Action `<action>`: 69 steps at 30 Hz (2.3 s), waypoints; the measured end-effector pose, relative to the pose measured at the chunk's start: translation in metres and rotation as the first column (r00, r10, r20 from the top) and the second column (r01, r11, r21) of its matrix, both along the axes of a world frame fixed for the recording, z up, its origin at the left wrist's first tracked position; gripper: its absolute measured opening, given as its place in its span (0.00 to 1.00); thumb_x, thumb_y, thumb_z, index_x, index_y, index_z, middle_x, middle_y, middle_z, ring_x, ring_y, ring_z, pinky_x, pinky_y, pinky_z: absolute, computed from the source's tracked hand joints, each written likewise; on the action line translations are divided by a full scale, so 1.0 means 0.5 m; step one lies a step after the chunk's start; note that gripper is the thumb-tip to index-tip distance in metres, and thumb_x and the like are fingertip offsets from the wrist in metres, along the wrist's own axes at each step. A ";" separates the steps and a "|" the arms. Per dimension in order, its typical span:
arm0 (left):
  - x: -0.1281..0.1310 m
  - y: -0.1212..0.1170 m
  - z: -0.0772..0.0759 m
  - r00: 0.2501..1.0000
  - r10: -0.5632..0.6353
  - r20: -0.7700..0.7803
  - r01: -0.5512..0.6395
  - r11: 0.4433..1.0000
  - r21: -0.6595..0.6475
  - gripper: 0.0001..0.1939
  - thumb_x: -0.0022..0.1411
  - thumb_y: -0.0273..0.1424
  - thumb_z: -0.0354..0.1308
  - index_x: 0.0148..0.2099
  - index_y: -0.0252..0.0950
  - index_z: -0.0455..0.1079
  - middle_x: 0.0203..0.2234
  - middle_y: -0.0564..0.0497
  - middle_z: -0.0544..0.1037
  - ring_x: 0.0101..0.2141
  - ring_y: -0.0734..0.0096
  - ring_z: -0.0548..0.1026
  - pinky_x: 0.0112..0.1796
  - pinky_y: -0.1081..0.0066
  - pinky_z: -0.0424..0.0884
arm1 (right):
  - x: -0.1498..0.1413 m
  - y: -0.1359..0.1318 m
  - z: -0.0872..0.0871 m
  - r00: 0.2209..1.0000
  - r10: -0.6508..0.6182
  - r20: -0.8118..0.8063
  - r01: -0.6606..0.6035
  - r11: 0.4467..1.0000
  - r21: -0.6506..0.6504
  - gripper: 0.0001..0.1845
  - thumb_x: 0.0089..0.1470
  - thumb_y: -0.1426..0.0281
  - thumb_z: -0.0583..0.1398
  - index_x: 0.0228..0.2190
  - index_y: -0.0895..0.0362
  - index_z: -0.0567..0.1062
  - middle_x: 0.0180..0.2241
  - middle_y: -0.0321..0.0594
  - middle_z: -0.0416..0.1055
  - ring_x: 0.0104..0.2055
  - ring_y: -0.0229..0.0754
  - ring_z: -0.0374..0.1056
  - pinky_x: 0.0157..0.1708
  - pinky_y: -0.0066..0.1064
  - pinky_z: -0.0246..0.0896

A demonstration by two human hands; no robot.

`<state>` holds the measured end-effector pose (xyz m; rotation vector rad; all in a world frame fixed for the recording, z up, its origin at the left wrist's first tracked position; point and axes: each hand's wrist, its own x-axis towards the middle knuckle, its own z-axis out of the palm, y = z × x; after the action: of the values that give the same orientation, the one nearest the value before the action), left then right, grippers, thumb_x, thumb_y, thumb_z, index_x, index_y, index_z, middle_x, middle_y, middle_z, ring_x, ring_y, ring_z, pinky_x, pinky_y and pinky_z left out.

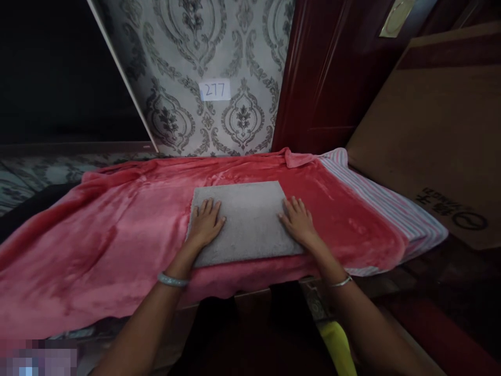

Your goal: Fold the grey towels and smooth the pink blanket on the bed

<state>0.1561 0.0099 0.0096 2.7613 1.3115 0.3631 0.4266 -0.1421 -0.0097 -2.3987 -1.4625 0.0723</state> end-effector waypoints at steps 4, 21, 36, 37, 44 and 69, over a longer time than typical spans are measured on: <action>-0.014 -0.039 0.020 0.998 -0.013 0.059 0.011 1.000 0.026 0.32 0.72 0.38 0.44 0.73 0.30 0.54 0.71 0.34 0.57 0.70 0.50 0.56 0.67 0.44 0.54 | -0.134 -0.004 0.030 0.970 0.215 0.114 -0.227 0.969 0.100 0.33 0.68 0.61 0.49 0.70 0.58 0.58 0.74 0.50 0.44 0.76 0.54 0.38 0.70 0.57 0.40; -0.033 -0.130 -0.045 0.999 -0.026 -0.041 0.032 0.988 0.149 0.30 0.72 0.40 0.45 0.71 0.38 0.61 0.71 0.39 0.58 0.70 0.41 0.56 0.64 0.34 0.54 | -0.097 -0.095 -0.049 0.983 0.124 0.134 -0.129 0.991 0.032 0.36 0.69 0.54 0.48 0.70 0.58 0.58 0.73 0.46 0.48 0.75 0.52 0.39 0.71 0.55 0.38; -0.031 -0.149 -0.042 1.000 0.023 -0.015 -0.021 0.993 0.118 0.28 0.71 0.37 0.49 0.71 0.42 0.61 0.71 0.42 0.60 0.70 0.47 0.56 0.66 0.38 0.54 | -0.032 0.052 0.062 0.980 0.175 0.099 -0.193 0.956 0.219 0.33 0.68 0.57 0.47 0.68 0.58 0.62 0.71 0.50 0.52 0.74 0.53 0.46 0.68 0.55 0.47; -0.031 -0.149 -0.041 0.999 0.024 -0.020 -0.022 0.993 0.115 0.28 0.71 0.37 0.50 0.71 0.42 0.61 0.71 0.42 0.60 0.70 0.48 0.56 0.66 0.38 0.54 | -0.038 0.093 0.084 0.979 0.182 0.087 -0.197 0.958 0.209 0.34 0.68 0.57 0.47 0.69 0.59 0.60 0.72 0.51 0.50 0.74 0.53 0.45 0.68 0.55 0.47; -0.034 -0.154 -0.037 0.999 0.026 -0.045 -0.022 0.995 0.099 0.29 0.72 0.36 0.49 0.72 0.42 0.60 0.71 0.42 0.58 0.71 0.48 0.55 0.66 0.37 0.53 | -0.073 0.256 0.088 0.995 0.096 0.038 -0.099 0.992 0.080 0.33 0.70 0.58 0.45 0.70 0.59 0.57 0.72 0.51 0.49 0.74 0.53 0.41 0.68 0.57 0.42; 0.082 0.140 0.003 0.945 0.260 0.197 -0.250 0.965 -0.073 0.23 0.70 0.35 0.47 0.62 0.37 0.69 0.62 0.35 0.72 0.65 0.44 0.64 0.62 0.36 0.58 | -0.068 0.258 -0.002 0.983 0.107 0.147 -0.112 0.993 0.031 0.32 0.71 0.58 0.45 0.67 0.62 0.63 0.69 0.53 0.58 0.71 0.57 0.49 0.66 0.54 0.44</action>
<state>0.1970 0.0799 0.0110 2.4396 1.6008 0.6057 0.3926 -0.0130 -0.0105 -2.3335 -1.6446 -0.1067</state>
